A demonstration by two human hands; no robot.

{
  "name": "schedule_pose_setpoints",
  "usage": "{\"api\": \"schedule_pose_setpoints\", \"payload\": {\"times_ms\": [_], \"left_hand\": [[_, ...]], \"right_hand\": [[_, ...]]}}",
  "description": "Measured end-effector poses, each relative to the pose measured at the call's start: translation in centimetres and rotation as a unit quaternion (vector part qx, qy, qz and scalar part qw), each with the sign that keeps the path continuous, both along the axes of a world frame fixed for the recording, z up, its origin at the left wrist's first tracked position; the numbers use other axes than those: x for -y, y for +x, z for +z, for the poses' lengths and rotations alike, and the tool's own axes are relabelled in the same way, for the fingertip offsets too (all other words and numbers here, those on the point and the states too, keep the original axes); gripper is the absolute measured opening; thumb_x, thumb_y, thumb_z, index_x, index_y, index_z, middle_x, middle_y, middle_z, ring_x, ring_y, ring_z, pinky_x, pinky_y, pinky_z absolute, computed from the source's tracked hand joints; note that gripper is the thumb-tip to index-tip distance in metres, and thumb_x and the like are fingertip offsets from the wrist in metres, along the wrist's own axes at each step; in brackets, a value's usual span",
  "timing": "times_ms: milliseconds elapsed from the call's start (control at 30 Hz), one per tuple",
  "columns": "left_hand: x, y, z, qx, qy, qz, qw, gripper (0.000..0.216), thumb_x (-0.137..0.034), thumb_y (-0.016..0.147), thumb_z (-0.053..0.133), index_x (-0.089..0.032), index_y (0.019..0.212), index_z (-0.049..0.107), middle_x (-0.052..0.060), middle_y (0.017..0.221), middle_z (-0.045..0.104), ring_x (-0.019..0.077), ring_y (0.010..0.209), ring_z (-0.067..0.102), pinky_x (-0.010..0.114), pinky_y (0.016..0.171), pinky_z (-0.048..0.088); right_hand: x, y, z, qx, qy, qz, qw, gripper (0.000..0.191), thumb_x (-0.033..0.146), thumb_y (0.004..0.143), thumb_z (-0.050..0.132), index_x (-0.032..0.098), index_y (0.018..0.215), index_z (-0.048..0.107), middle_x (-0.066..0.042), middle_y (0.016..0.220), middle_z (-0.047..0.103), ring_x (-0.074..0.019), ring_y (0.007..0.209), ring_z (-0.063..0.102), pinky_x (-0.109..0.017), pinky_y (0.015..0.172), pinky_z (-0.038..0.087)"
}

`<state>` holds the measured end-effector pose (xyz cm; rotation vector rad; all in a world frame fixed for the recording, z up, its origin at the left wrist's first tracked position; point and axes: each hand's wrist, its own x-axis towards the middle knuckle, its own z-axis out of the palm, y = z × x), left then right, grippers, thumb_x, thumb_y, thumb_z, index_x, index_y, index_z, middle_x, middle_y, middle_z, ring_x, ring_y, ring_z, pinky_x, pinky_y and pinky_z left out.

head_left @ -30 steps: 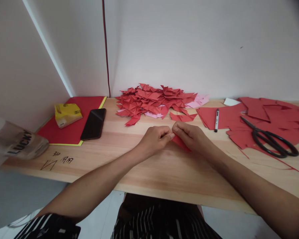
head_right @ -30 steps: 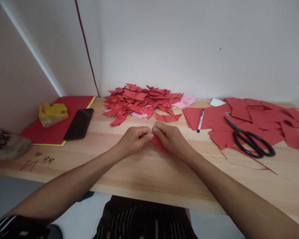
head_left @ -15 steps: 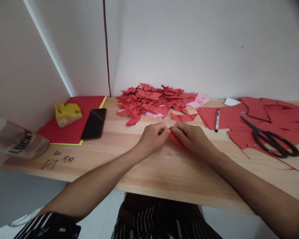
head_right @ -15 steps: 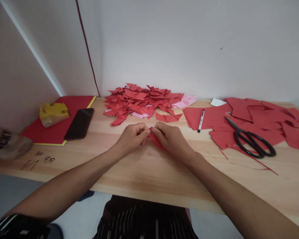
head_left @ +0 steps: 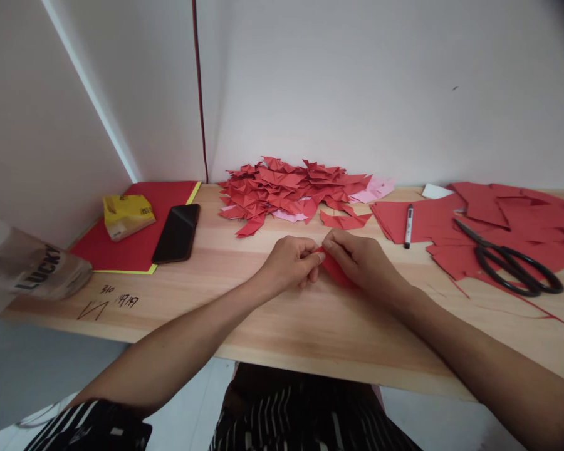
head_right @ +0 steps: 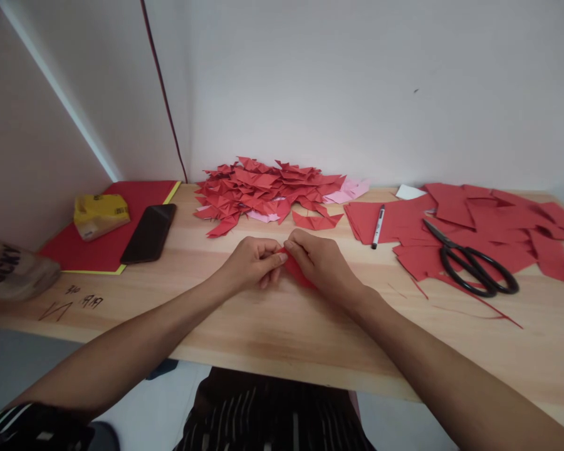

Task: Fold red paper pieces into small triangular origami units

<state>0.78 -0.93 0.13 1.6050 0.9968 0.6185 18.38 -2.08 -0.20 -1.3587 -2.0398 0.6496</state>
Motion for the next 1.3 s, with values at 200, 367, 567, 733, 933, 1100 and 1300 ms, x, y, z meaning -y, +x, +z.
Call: {"api": "schedule_pose_setpoints", "payload": {"times_ms": [200, 367, 567, 733, 933, 1100, 1300], "left_hand": [[-0.36, -0.16, -0.31, 0.041, -0.011, -0.051, 0.998, 0.027, -0.026, 0.091, 0.048, -0.014, 0.067, 0.052, 0.004, 0.059, 0.067, 0.0068, 0.040, 0.053, 0.017, 0.043, 0.037], [-0.63, -0.33, -0.36, 0.062, -0.037, -0.063, 0.995, 0.029, -0.029, 0.091, 0.049, -0.014, 0.066, 0.052, 0.004, 0.058, 0.067, 0.0064, 0.038, 0.052, 0.017, 0.043, 0.037], [-0.25, -0.15, -0.39, -0.014, 0.044, -0.003, 0.999, 0.026, -0.023, 0.089, 0.048, -0.016, 0.065, 0.053, -0.001, 0.055, 0.064, 0.0071, 0.039, 0.052, 0.018, 0.044, 0.039], [0.03, -0.24, 0.13, -0.058, 0.098, 0.006, 0.994, 0.029, -0.019, 0.086, 0.050, -0.016, 0.058, 0.052, -0.003, 0.051, 0.060, 0.0069, 0.041, 0.052, 0.018, 0.047, 0.039], [-0.34, -0.57, 0.19, 0.002, 0.017, -0.033, 0.999, 0.031, -0.023, 0.088, 0.051, -0.016, 0.057, 0.051, -0.003, 0.051, 0.059, 0.0063, 0.038, 0.050, 0.018, 0.043, 0.037], [-0.29, -0.44, -0.13, -0.044, 0.053, -0.005, 0.998, 0.031, -0.024, 0.086, 0.053, -0.016, 0.057, 0.052, -0.003, 0.049, 0.059, 0.0068, 0.037, 0.051, 0.018, 0.044, 0.038], [-0.81, -0.33, -0.71, 0.017, 0.033, 0.003, 0.999, 0.016, -0.020, 0.085, 0.051, -0.014, 0.071, 0.058, 0.000, 0.060, 0.066, 0.0071, 0.042, 0.054, 0.018, 0.044, 0.040]], "right_hand": [[-0.28, 0.20, -0.06, -0.025, 0.005, 0.008, 1.000, 0.032, 0.035, 0.096, 0.040, 0.022, 0.067, 0.040, 0.002, 0.060, 0.047, -0.0133, 0.059, 0.045, -0.026, 0.058, 0.035], [-0.50, 0.26, 0.01, -0.042, -0.012, 0.020, 0.999, 0.035, 0.037, 0.097, 0.039, 0.022, 0.065, 0.038, 0.003, 0.061, 0.044, -0.0131, 0.060, 0.043, -0.026, 0.056, 0.035], [-0.12, 0.21, 0.06, -0.013, -0.004, 0.018, 1.000, 0.027, 0.034, 0.097, 0.042, 0.020, 0.075, 0.050, 0.000, 0.071, 0.058, -0.0142, 0.066, 0.051, -0.027, 0.063, 0.038], [-0.07, 0.33, 0.10, -0.015, -0.005, 0.049, 0.999, 0.029, 0.034, 0.098, 0.041, 0.021, 0.073, 0.047, 0.001, 0.068, 0.053, -0.0135, 0.064, 0.048, -0.026, 0.061, 0.036], [-0.40, 0.57, 0.08, -0.061, -0.025, 0.067, 0.996, 0.026, 0.034, 0.095, 0.043, 0.020, 0.073, 0.049, 0.002, 0.069, 0.053, -0.0131, 0.066, 0.048, -0.026, 0.061, 0.037], [-0.29, 0.51, 0.12, -0.026, -0.004, 0.045, 0.999, 0.017, 0.026, 0.092, 0.047, 0.019, 0.079, 0.055, 0.001, 0.071, 0.059, -0.0126, 0.064, 0.048, -0.026, 0.060, 0.036], [-0.38, 0.89, 0.24, -0.030, -0.001, 0.035, 0.999, 0.018, 0.025, 0.092, 0.047, 0.019, 0.078, 0.056, 0.001, 0.070, 0.059, -0.0125, 0.064, 0.048, -0.026, 0.060, 0.037]]}}
